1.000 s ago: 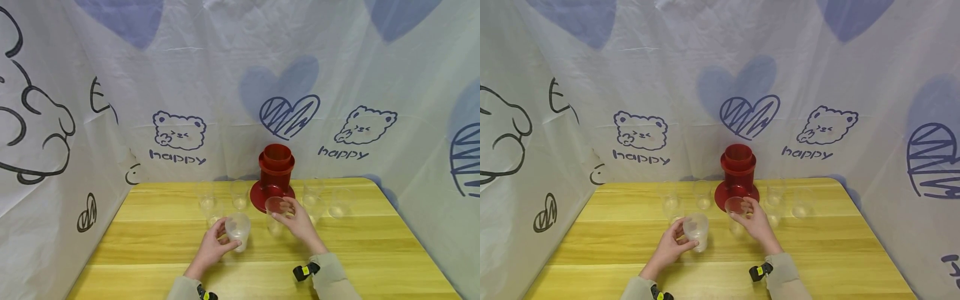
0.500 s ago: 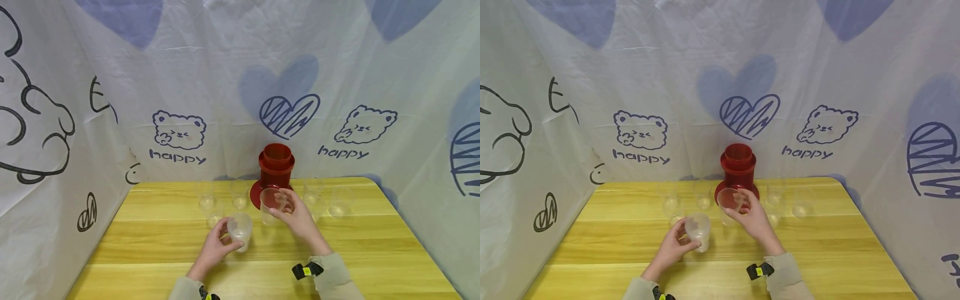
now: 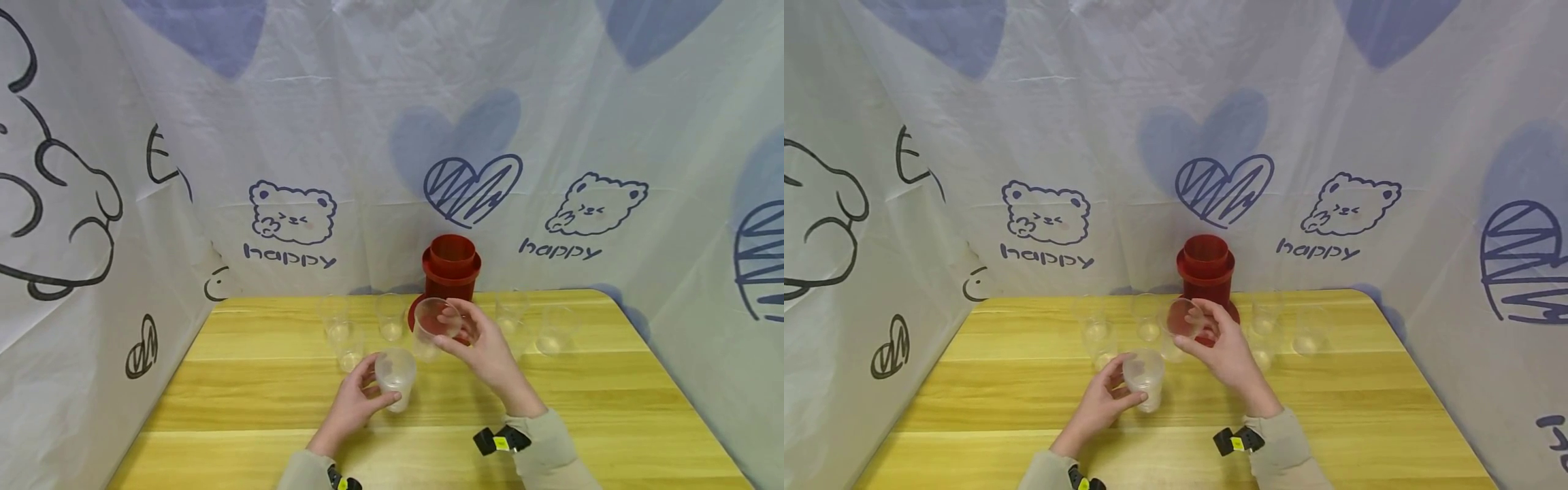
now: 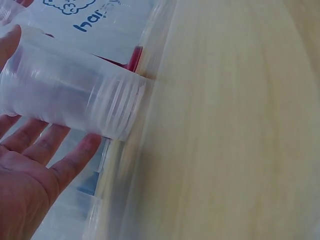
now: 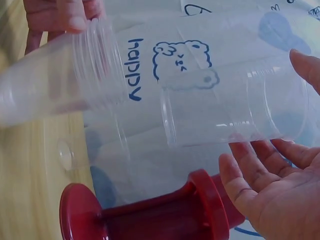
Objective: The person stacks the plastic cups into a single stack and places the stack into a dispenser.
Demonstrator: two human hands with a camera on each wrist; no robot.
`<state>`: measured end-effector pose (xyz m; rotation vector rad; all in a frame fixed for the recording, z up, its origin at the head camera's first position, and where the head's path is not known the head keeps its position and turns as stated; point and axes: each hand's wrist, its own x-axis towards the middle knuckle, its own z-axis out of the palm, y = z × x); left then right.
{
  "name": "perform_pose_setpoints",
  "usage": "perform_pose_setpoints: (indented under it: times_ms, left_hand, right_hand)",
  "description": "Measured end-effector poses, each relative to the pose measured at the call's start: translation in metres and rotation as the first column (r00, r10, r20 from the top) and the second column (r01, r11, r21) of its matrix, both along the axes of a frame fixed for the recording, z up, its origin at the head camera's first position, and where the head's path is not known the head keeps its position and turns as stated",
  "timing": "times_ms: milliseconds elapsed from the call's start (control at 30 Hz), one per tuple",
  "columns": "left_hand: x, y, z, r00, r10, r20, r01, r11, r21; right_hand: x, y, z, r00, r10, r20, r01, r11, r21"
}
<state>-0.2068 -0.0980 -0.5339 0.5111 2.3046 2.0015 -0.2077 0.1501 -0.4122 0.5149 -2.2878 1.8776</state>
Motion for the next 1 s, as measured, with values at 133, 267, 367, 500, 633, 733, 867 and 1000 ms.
perform_pose_setpoints:
  times_ms: [133,267,367,500,633,733,867,1000]
  left_hand:
    - [0.000,-0.001,0.000,1.000,-0.006,0.006,0.006,1.000,0.005]
    - [-0.001,-0.001,-0.001,1.000,-0.019,0.010,0.019,1.000,0.022]
    - [-0.002,-0.002,-0.002,1.000,-0.029,0.003,0.029,0.999,0.033]
    - [-0.002,-0.001,-0.001,0.999,-0.045,0.007,0.045,0.998,0.051]
    - [0.003,-0.001,0.010,0.998,-0.053,0.019,0.052,0.998,0.048]
    - [0.008,-0.001,0.020,0.998,-0.054,0.018,0.053,0.998,0.037]
    - [0.011,-0.001,0.028,0.998,-0.057,0.015,0.056,0.997,0.045]
    - [0.011,-0.001,0.027,0.998,-0.057,0.024,0.055,0.997,0.046]
  right_hand:
    - [0.000,-0.005,0.002,0.999,0.037,-0.024,-0.038,0.999,-0.019]
    - [-0.002,-0.009,0.000,0.997,0.068,-0.031,-0.068,0.998,-0.008]
    - [-0.004,-0.012,-0.002,0.995,0.093,-0.026,-0.093,0.995,0.018]
    - [-0.005,-0.014,-0.004,0.992,0.127,-0.005,-0.127,0.991,0.033]
    - [-0.006,-0.016,-0.008,0.990,0.137,0.024,-0.138,0.990,0.044]
    - [-0.007,-0.018,-0.011,0.989,0.141,0.040,-0.143,0.988,0.052]
    - [-0.008,-0.019,-0.014,0.987,0.157,0.044,-0.159,0.986,0.043]
    - [-0.009,-0.019,-0.015,0.983,0.182,0.036,-0.182,0.983,0.014]
